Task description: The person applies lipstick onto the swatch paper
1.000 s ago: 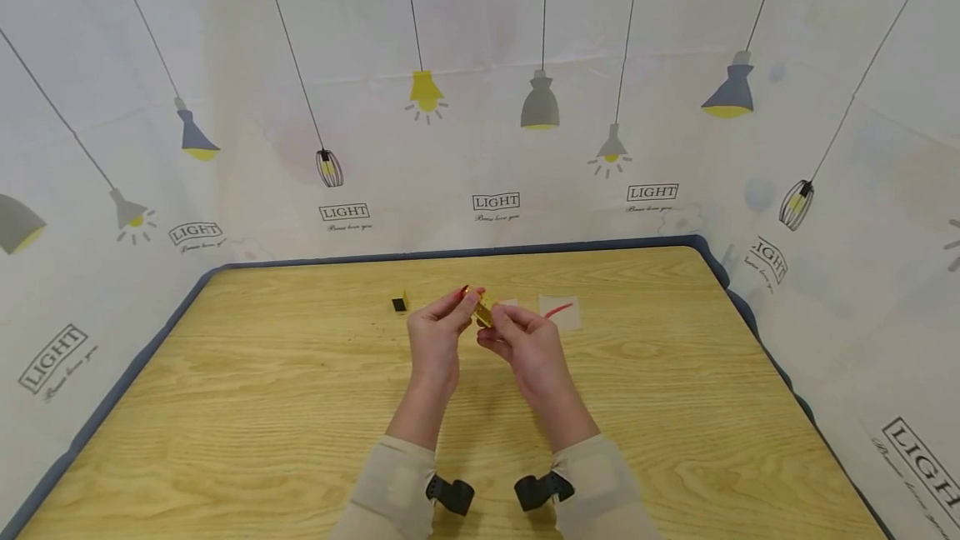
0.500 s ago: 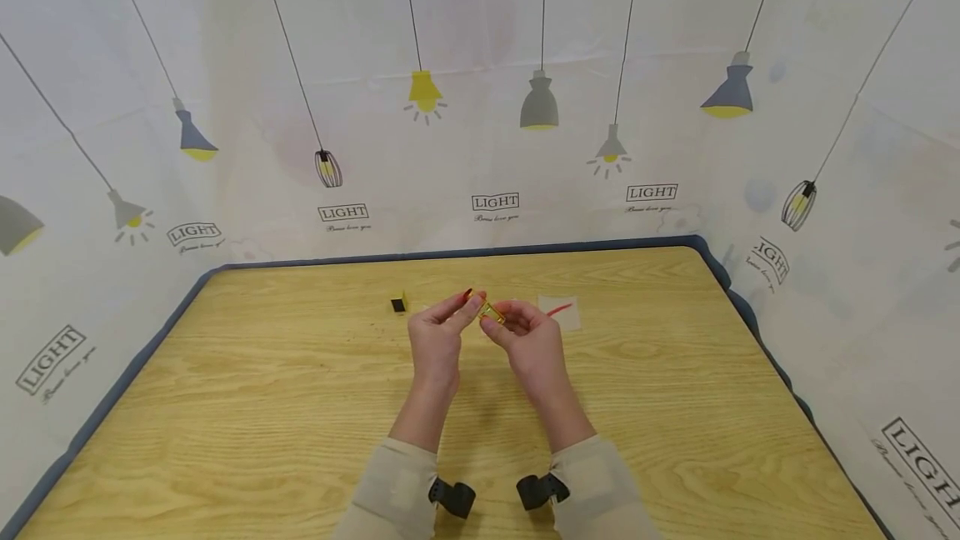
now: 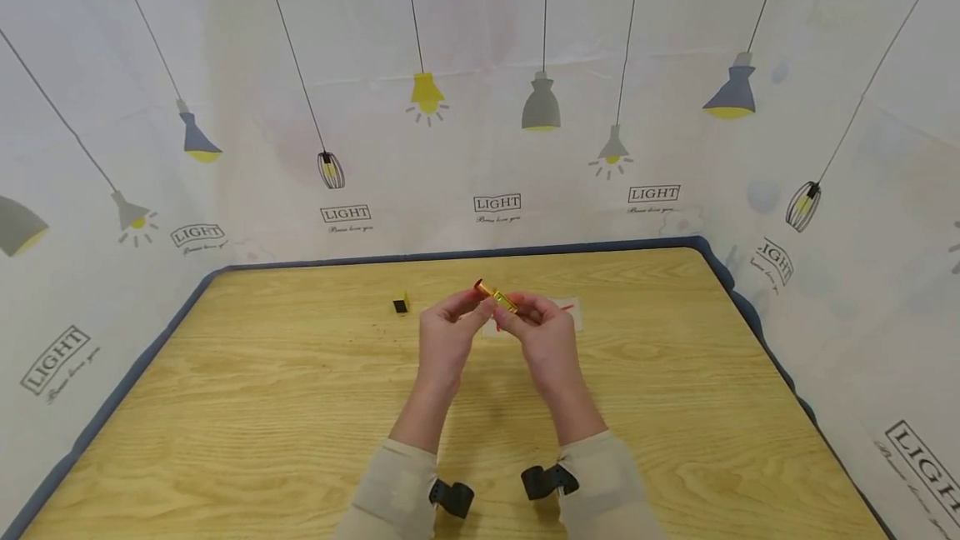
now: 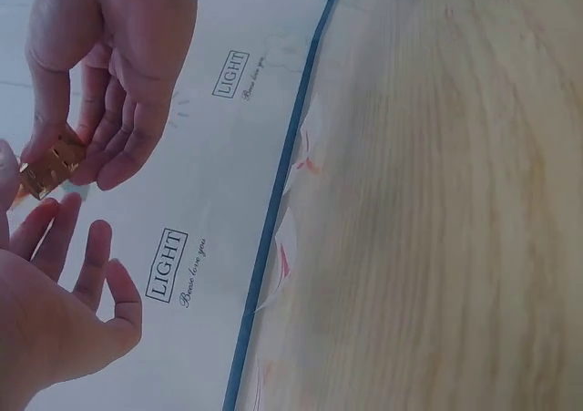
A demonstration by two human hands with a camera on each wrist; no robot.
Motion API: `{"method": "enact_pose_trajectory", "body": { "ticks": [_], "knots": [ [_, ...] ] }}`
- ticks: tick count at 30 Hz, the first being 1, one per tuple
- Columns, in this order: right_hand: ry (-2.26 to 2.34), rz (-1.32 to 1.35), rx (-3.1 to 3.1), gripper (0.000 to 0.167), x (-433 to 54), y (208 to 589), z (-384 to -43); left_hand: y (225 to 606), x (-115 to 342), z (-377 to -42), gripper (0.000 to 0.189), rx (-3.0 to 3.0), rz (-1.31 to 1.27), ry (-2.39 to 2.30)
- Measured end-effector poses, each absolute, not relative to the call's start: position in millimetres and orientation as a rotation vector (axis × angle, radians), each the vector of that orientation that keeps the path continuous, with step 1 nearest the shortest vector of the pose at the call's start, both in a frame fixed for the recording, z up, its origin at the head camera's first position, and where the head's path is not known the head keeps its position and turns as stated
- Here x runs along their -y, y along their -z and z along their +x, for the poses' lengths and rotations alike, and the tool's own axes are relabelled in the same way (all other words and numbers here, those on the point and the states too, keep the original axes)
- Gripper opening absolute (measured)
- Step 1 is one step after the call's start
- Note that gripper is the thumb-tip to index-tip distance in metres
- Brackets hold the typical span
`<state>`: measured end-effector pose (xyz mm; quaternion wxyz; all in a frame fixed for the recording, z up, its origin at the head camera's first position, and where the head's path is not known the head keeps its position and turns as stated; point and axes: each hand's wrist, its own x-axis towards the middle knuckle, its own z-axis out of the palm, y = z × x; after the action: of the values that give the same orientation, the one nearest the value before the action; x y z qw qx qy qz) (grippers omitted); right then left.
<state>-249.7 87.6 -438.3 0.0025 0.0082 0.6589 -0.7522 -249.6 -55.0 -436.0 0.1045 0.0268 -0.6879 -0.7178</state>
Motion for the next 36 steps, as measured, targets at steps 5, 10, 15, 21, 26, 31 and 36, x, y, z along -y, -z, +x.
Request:
{"method": "enact_pose_trajectory", "body": {
  "ticks": [5, 10, 15, 21, 26, 31, 36],
  "knots": [
    [2.441, 0.06, -1.982, 0.036, -93.6, 433.8, -251.5, 437.0, 66.4, -251.8, 0.033, 2.14, 0.001, 2.002],
    [2.487, 0.11, -1.938, 0.037, -105.0, 428.5, -254.0, 433.8, 96.2, -261.4, 0.036, 2.188, 0.032, 1.856],
    [2.547, 0.128, -1.892, 0.036, -119.4, 420.9, -256.3, 421.7, 130.3, -276.8, 0.035, 2.199, 0.142, 1.77],
    [2.627, 0.137, -1.818, 0.025, -131.1, 416.0, -258.1, 412.4, 165.0, -292.9, 0.045, 2.342, 0.145, 1.582],
    [2.671, 0.143, -1.791, 0.013, -137.7, 415.7, -258.8, 418.4, 183.0, -304.0, 0.051, 2.559, 0.139, 1.387],
    [2.665, 0.159, -1.787, 0.019, -141.2, 417.4, -258.9, 428.6, 197.4, -313.1, 0.055, 2.777, 0.161, 1.152],
    [2.652, 0.162, -1.799, 0.02, -141.5, 419.7, -259.6, 435.5, 206.7, -322.4, 0.058, 2.924, 0.156, 1.028]
  ]
}}
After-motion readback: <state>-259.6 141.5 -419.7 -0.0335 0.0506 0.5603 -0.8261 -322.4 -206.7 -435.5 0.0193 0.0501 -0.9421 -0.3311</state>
